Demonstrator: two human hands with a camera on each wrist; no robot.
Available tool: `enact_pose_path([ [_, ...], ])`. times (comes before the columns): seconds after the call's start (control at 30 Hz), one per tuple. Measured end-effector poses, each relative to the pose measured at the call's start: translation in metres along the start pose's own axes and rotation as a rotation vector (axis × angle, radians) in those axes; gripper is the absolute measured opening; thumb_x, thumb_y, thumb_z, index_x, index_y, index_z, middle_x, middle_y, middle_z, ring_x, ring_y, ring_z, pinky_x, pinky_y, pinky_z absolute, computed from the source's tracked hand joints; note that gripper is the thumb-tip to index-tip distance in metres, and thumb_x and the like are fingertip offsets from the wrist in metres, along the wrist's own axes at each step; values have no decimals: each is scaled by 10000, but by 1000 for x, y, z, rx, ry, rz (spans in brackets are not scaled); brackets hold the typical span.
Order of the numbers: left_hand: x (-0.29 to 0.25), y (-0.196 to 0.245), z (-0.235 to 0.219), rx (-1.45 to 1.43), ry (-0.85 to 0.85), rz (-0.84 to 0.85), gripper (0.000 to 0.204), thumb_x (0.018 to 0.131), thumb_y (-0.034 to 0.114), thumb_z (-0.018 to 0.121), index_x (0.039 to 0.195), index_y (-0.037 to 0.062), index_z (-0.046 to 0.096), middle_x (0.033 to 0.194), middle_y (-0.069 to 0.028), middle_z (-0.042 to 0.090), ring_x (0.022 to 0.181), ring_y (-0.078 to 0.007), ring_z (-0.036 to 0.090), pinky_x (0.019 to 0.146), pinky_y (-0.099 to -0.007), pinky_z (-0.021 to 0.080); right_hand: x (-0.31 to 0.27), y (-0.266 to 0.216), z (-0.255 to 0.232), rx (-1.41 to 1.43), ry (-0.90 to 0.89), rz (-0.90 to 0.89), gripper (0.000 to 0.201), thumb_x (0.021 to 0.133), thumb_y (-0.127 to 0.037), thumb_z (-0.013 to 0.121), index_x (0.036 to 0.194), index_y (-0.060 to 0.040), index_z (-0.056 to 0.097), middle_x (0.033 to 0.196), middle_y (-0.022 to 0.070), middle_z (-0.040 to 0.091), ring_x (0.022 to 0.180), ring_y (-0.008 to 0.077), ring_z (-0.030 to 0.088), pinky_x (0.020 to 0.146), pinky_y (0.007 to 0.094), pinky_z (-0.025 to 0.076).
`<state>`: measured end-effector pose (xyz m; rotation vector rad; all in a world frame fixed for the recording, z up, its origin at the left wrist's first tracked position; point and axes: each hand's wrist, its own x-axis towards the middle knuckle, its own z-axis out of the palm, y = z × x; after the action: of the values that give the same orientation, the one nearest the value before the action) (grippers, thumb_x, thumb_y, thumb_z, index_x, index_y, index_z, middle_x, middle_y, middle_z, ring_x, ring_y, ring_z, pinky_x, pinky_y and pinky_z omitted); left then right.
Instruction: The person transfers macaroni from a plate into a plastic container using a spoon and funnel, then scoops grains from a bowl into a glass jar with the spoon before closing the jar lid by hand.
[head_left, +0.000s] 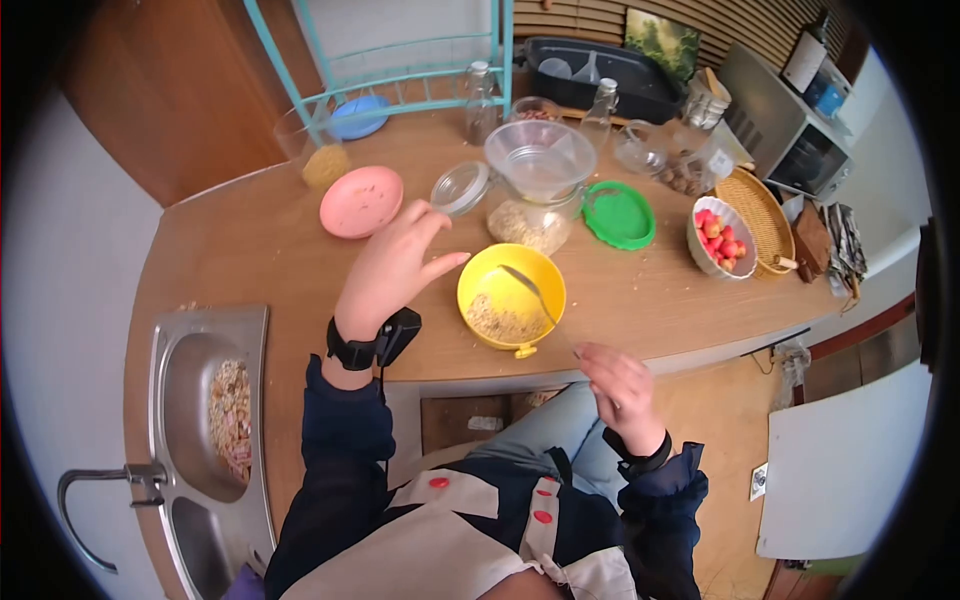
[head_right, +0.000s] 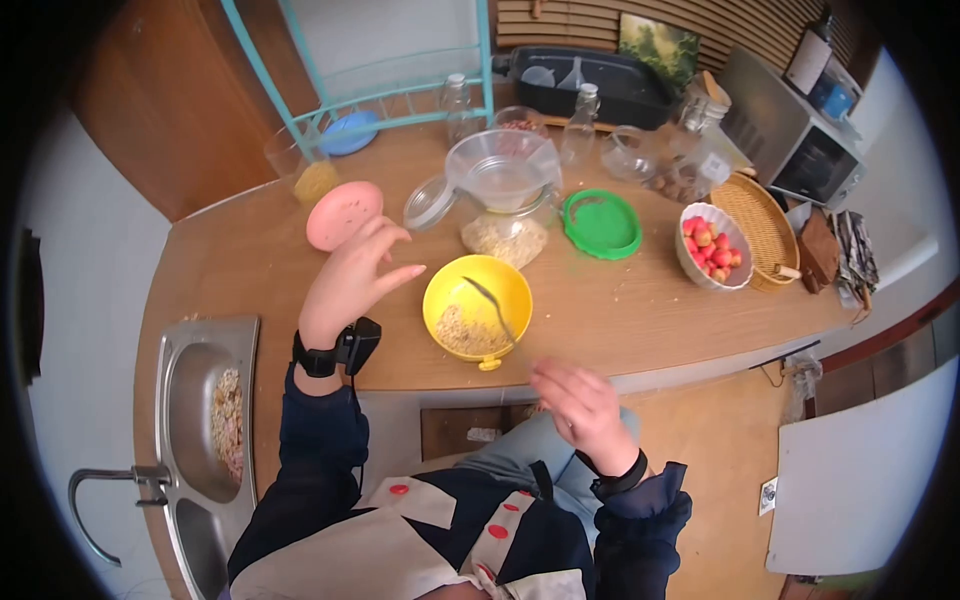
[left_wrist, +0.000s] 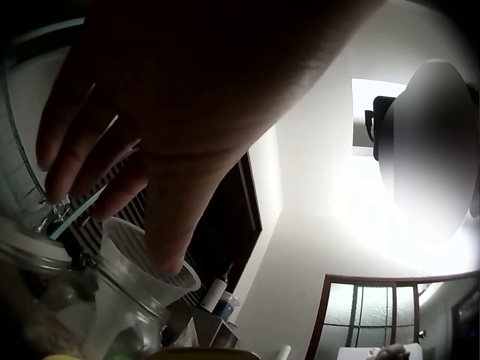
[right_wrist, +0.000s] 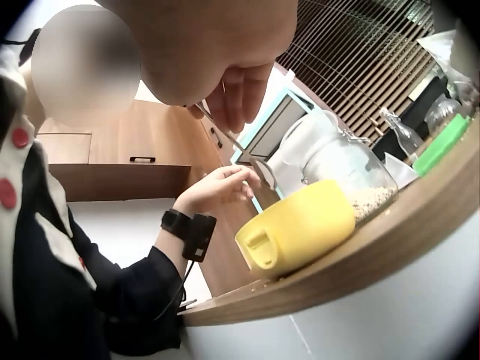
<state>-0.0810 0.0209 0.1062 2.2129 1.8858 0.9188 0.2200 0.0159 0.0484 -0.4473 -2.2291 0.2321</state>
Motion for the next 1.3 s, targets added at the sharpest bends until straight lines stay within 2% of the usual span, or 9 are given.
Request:
enact_pose_path([
  [0.17, -9, -33, 26, -112, -312, -157, 321, 825, 270, 585, 965, -15, 542, 846, -102, 558, 646, -178, 550, 600, -295, 442, -4, 0, 8, 51, -58, 75, 276, 678, -27, 630, 952, -31, 603, 966, 117, 606, 854, 282, 598, 681, 336, 500],
  [0.23, -4, -40, 39, -369, -616, -305, 362, 846, 321, 551, 941, -28, 552, 774, -129, 599, 681, -178, 603, 571, -303, 456, -3, 0, 11, 41, -113, 95, 276, 697, -22, 618, 971, -43, 597, 966, 113, 606, 853, 286, 593, 690, 341, 493],
  [0.33, 1, -42, 56, -756, -651, -428, 346, 866, 295, 511, 891, -46, 566, 753, -90, 604, 660, -134, 604, 543, -269, 457, -2, 0, 14, 31, -135, 143, 259, 718, -13, 602, 975, -46, 592, 958, 116, 606, 843, 284, 592, 687, 344, 488],
  [0.43, 9, -41, 67, -755, -652, -422, 257, 865, 215, 466, 881, -11, 589, 750, -19, 594, 706, -81, 565, 569, -226, 450, -1, 1, 18, 55, -103, 184, 243, 732, -7, 588, 972, -46, 593, 946, 119, 607, 830, 289, 589, 680, 348, 485],
  [0.53, 14, -43, 77, -597, -660, -400, 235, 828, 129, 424, 911, -36, 570, 758, -49, 599, 714, -90, 563, 588, -246, 451, -2, 0, 21, 57, -107, 226, 239, 736, 1, 581, 971, -42, 592, 941, 121, 607, 839, 288, 587, 687, 348, 485],
  [0.57, 12, -53, 90, -504, -531, -211, 228, 798, 129, 435, 847, -73, 530, 735, -160, 597, 661, -212, 589, 556, -338, 447, -2, 0, 22, 53, -107, 229, 239, 736, 1, 581, 971, -42, 592, 941, 121, 607, 839, 288, 587, 687, 348, 485],
  [0.77, 8, -37, 83, -562, -265, -92, 258, 797, 126, 405, 952, -45, 521, 860, -225, 595, 792, -364, 563, 704, -386, 434, -1, 0, 24, 83, -108, 209, 260, 726, 11, 581, 981, -35, 590, 945, 119, 608, 835, 288, 591, 692, 350, 488],
  [1.03, 4, -46, 77, -569, -226, -91, 311, 779, 105, 396, 1036, -27, 509, 917, -199, 599, 851, -306, 570, 755, -358, 427, 1, -13, 11, 139, -268, 9, 268, 693, -65, 636, 959, -47, 613, 969, 104, 611, 809, 268, 597, 656, 337, 497],
  [1.3, 2, -43, 73, -605, -270, -120, 318, 777, 98, 397, 1044, -30, 513, 923, -158, 601, 859, -228, 570, 772, -317, 427, 12, -4, 28, 78, -205, 28, 269, 687, -58, 620, 956, -54, 611, 983, 101, 612, 837, 261, 602, 649, 321, 502],
])
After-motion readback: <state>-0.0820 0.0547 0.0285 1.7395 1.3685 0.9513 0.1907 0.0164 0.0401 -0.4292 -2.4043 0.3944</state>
